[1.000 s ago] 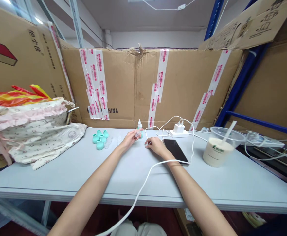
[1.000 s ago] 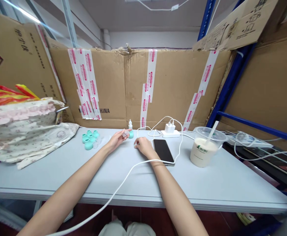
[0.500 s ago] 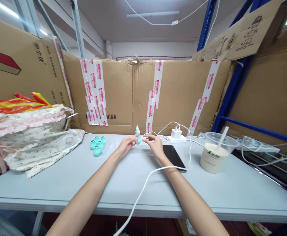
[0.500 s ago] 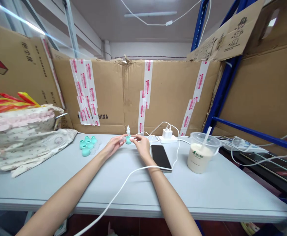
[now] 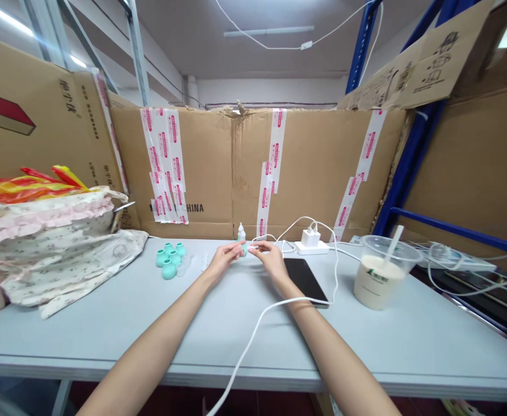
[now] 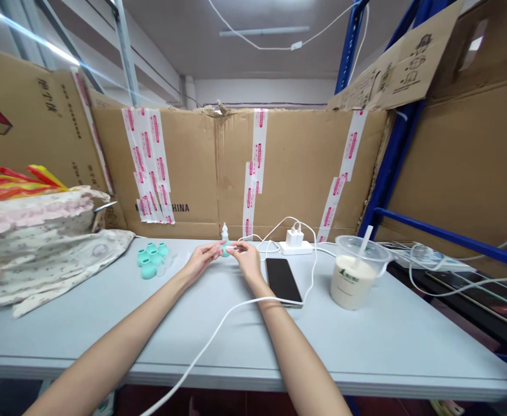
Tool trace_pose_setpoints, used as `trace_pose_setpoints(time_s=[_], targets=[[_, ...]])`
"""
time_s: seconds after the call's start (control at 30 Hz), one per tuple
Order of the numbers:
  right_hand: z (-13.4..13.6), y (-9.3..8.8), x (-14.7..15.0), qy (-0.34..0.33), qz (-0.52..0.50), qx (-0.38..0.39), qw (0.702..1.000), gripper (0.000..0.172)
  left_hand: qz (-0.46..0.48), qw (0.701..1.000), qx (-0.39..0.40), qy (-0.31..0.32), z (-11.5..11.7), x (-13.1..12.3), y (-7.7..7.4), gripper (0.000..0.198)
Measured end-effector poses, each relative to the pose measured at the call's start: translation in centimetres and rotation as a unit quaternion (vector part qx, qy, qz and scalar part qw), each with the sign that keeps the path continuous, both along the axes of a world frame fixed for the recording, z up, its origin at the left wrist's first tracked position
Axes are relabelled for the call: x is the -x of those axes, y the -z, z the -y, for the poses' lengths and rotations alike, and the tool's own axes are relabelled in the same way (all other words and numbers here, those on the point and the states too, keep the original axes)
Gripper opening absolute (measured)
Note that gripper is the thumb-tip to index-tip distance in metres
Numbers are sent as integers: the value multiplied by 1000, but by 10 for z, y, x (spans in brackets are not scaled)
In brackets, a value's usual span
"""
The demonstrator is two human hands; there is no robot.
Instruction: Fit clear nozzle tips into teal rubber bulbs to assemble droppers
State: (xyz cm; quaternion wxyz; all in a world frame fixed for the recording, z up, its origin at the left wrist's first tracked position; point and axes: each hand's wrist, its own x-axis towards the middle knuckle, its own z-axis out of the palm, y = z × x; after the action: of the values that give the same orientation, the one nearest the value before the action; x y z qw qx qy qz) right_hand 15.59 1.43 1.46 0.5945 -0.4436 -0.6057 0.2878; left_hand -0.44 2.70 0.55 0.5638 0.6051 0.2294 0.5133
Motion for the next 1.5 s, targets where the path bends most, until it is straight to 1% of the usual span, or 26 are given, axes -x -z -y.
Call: trace_pose_setpoints(time_s=[0.07, 0.13, 0.27, 0.4, 0.53, 0.63, 0.73, 0.8, 0.9, 0.93, 1.0, 1.1, 1.2, 1.3, 1.43, 1.5], targets=[[-2, 3, 1, 1, -10, 4, 1000, 28, -3, 1000, 4, 4, -1, -2, 2, 42], [-5, 6, 1, -2, -30, 25, 999, 31, -19, 1000, 10, 8, -3, -6, 7, 45], [-5, 9, 2, -9, -50, 71, 996, 38, -42, 999, -14, -24, -8, -10, 16, 51], [-1, 7, 5, -21, -67, 75, 995, 40, -68, 996, -39, -34, -9, -8, 15, 48], [0, 6, 5, -21, -94, 91, 991, 42, -75, 996, -34, -33, -8, -10, 13, 51], [-1, 7, 4, -16, -111, 115, 987, 42, -100, 992, -29, -65, -8, -16, 18, 61], [-1, 8, 3, -7, -124, 133, 983, 42, -127, 986, -57, -94, -5, -20, 22, 68], [0, 7, 3, -6, -127, 138, 982, 41, -143, 980, -89, -106, -1, -20, 21, 63], [3, 5, 3, -9, -136, 146, 980, 40, -197, 967, -123, -102, 6, -20, 16, 37], [4, 4, 2, -11, -140, 151, 979, 40, -216, 963, -129, -100, 8, -20, 14, 32], [6, 4, 2, -18, -143, 155, 977, 39, -242, 955, -132, -105, 12, -20, 10, 30], [6, 4, 2, -28, -136, 145, 980, 38, -258, 946, -133, -143, 13, -19, 7, 29], [5, 4, 2, -37, -114, 126, 985, 37, -265, 933, -167, -177, 11, -17, 7, 28], [2, 2, -1, -45, -90, 112, 989, 37, -275, 919, -205, -196, 11, -15, 6, 22], [4, -8, -8, -98, -73, 123, 985, 38, -289, 901, -244, -214, 18, -15, 1, 19], [8, -14, -11, -118, -62, 115, 984, 38, -297, 894, -254, -217, 22, -15, -3, 20]])
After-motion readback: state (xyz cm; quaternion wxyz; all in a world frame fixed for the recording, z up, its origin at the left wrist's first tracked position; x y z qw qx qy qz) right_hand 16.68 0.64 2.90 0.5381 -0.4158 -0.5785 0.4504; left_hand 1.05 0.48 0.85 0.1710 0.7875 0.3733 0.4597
